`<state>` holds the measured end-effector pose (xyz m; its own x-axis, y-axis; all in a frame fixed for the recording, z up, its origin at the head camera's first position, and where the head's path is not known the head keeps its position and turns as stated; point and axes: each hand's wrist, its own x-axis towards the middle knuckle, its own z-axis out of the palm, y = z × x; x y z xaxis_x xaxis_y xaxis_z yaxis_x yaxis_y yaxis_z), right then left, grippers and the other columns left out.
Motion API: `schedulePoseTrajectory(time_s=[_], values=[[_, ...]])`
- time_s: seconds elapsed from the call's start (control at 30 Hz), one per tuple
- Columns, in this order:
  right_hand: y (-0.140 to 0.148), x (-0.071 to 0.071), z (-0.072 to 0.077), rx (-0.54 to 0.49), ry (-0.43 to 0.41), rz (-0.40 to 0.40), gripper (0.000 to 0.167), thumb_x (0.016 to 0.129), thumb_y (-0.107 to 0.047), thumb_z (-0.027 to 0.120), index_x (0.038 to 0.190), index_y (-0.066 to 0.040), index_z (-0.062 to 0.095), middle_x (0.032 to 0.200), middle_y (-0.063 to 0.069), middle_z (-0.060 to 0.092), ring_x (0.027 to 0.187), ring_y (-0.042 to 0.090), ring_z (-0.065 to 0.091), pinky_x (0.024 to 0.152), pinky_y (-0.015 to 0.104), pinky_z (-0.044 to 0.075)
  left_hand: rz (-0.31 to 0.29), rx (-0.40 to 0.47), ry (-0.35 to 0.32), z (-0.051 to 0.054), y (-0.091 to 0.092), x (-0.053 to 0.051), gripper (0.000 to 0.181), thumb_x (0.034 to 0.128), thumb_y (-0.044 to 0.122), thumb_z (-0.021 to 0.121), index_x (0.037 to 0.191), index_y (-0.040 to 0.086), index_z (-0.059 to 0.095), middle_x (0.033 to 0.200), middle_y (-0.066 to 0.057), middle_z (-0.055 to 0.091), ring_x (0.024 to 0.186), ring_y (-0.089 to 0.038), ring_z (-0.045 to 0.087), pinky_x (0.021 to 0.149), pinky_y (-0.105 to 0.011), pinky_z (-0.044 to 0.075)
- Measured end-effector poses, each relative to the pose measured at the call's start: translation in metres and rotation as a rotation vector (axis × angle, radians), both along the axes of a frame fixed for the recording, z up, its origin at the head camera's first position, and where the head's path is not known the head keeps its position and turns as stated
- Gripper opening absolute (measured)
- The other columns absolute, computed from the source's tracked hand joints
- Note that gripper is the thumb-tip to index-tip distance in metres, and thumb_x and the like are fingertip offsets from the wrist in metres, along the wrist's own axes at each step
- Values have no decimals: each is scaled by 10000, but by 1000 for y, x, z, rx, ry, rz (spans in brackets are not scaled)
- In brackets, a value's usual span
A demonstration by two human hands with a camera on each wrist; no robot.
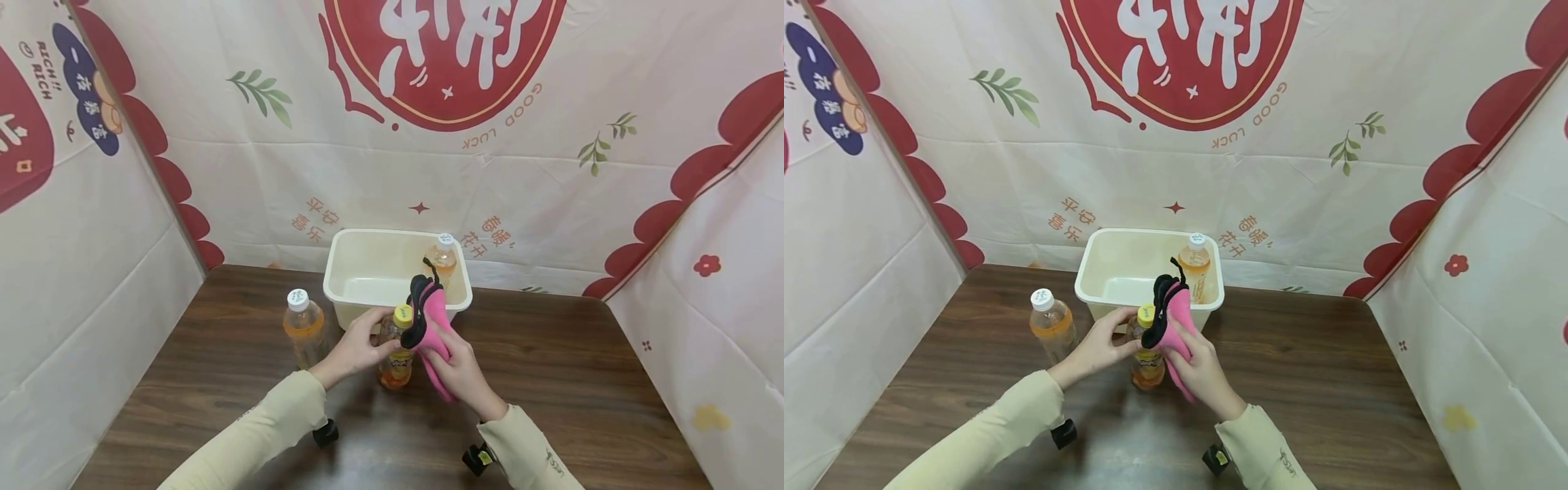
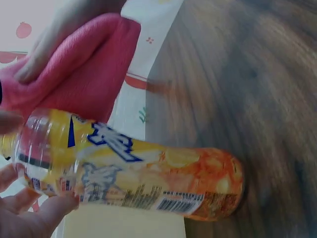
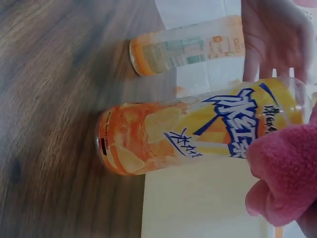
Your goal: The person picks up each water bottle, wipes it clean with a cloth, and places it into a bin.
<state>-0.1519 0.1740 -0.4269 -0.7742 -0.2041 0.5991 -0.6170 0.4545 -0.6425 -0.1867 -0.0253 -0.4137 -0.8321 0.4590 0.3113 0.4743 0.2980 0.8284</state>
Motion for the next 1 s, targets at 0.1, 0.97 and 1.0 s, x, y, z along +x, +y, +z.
schedulePoseTrajectory(time_s=[0.1, 0.97, 1.0], values=[[-8, 3, 9, -10, 3, -20, 398, 715, 130, 665, 1105, 98, 590, 1076, 235, 607, 884, 73, 550, 759, 103, 435, 17, 8, 17, -5, 2, 2, 493, 793, 118, 686, 1239, 39, 490, 1202, -121, 528, 1097, -236, 500, 819, -378, 499], [-11, 15, -54, -134, -6, 4, 258, 675, 216, 622, 898, 88, 611, 795, 179, 612, 765, -15, 534, 634, 132, 462, 41, -83, 117, -9, 2, -9, 498, 707, 221, 776, 1120, 88, 531, 1057, -69, 565, 911, -187, 556, 626, -224, 488], [-9, 15, -58, -112, -35, 13, 247, 688, 199, 628, 903, 79, 615, 815, 178, 620, 780, -16, 540, 643, 135, 466, 37, -70, 108, -9, 2, -9, 494, 708, 213, 776, 1116, 87, 529, 1059, -73, 561, 902, -192, 549, 610, -222, 482]])
